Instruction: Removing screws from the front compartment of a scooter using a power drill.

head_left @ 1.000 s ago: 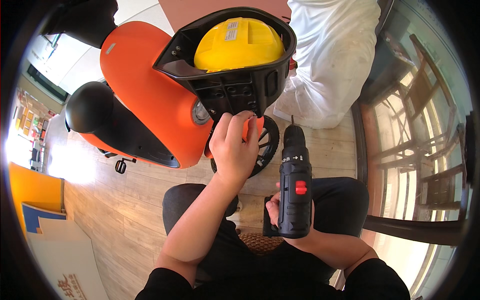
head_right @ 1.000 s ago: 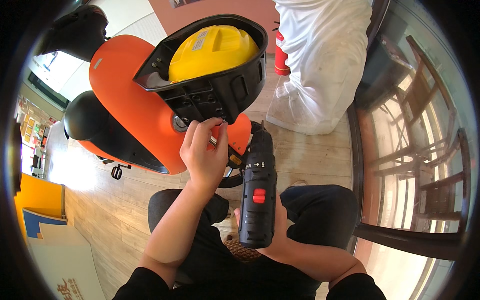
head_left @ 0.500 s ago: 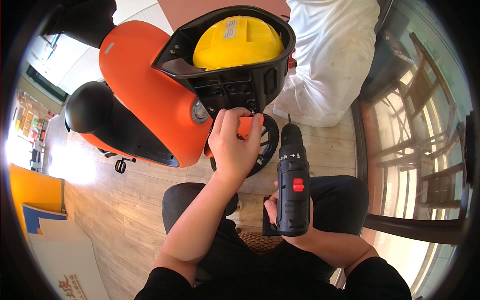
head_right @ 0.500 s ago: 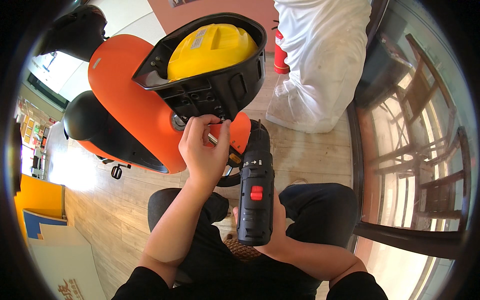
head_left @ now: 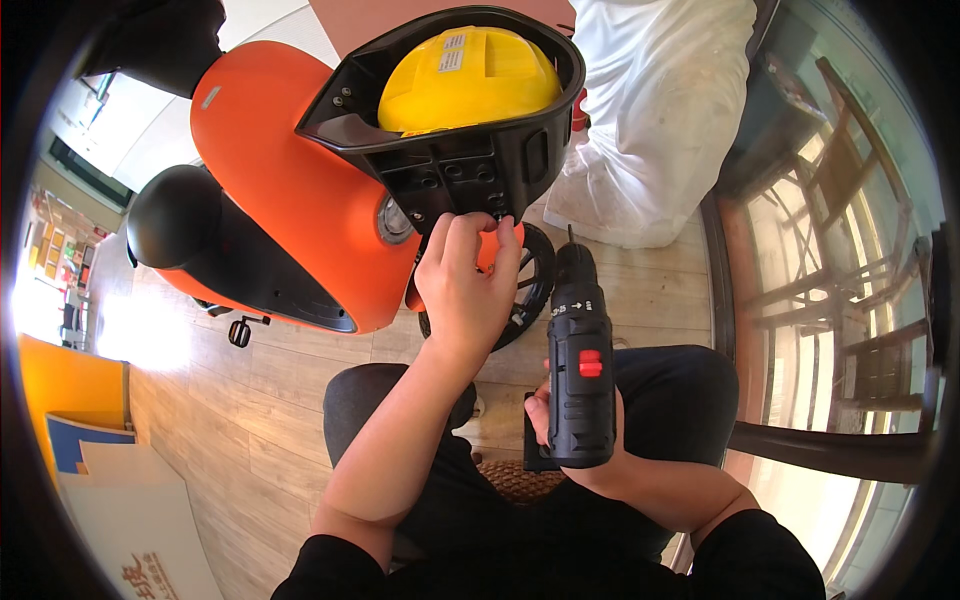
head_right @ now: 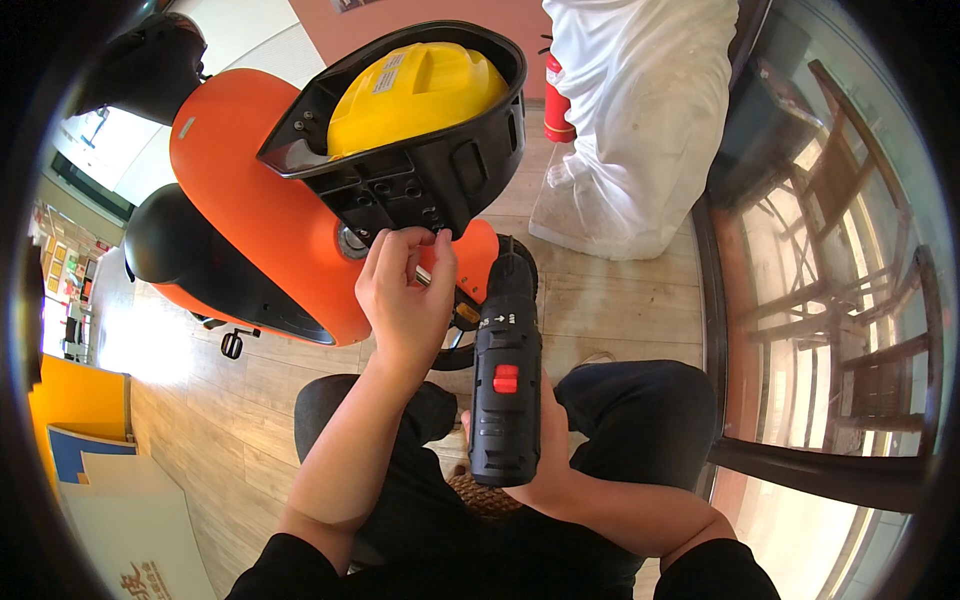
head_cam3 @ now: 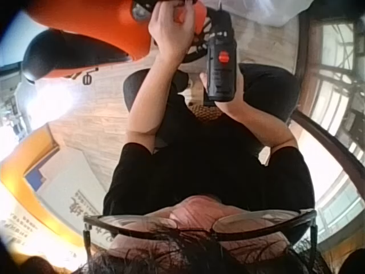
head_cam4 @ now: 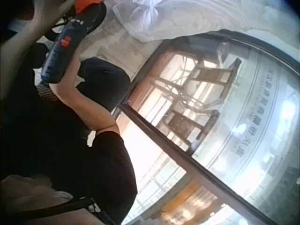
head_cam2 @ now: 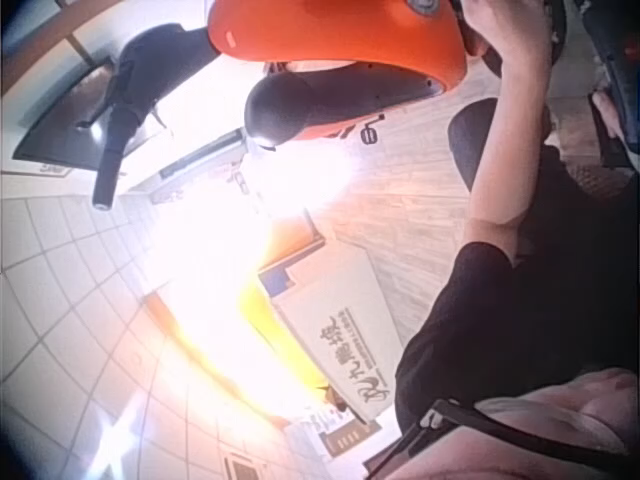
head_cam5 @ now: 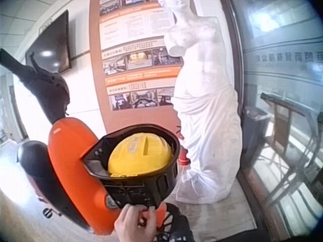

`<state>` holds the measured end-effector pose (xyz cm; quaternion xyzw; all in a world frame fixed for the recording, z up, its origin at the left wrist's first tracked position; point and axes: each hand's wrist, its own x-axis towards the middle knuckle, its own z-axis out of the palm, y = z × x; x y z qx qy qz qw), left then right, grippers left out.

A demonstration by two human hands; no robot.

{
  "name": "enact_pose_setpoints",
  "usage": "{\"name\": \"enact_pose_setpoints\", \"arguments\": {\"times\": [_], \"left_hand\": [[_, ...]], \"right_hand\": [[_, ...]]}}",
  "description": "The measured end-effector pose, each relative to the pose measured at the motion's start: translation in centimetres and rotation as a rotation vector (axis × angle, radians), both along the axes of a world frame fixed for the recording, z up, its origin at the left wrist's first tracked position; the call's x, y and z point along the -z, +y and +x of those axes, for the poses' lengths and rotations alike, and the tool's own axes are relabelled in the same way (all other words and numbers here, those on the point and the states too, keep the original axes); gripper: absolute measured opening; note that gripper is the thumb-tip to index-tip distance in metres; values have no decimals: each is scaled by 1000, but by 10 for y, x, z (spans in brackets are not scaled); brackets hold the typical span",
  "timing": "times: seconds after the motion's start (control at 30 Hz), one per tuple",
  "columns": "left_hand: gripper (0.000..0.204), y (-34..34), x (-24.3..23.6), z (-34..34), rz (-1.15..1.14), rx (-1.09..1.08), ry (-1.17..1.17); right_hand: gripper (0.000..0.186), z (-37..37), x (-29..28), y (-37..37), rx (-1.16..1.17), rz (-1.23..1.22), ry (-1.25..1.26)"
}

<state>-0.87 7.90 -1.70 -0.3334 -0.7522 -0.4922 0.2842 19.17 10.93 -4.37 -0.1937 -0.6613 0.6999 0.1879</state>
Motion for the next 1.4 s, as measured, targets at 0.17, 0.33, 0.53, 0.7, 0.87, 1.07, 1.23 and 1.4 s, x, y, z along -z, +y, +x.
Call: {"name": "enact_pose_setpoints", "arguments": {"times": [0.17, 0.33, 0.53, 0.7, 0.87, 1.07, 1.23, 1.4], "left_hand": [[16, -1, 0, -2, -17, -1, 25], [17, -1, 2, -3, -10, 16, 55], [18, -1, 4, -3, -41, 36, 51], [22, -1, 3, -2, -29, 60, 26], [24, -2, -1, 0, -43, 33, 18], [19, -2, 2, 0, -7, 20, 36], [19, -2, 2, 0, 23, -28, 24], [17, -6, -3, 4, -28, -2, 2]], "right_hand": [[50, 0, -4, 1, -31, -37, -15], [50, 0, -4, 3, -48, 29, -11], [50, -1, -2, 2, -47, -42, 3], [50, -1, -5, 3, -61, -20, 24], [53, -1, -6, 6, -60, 153, 10], [53, 0, -6, 6, -63, 166, 33], [37, -4, -10, 2, -24, 93, 45], [24, -4, -7, 3, -1, 108, 89]]}}
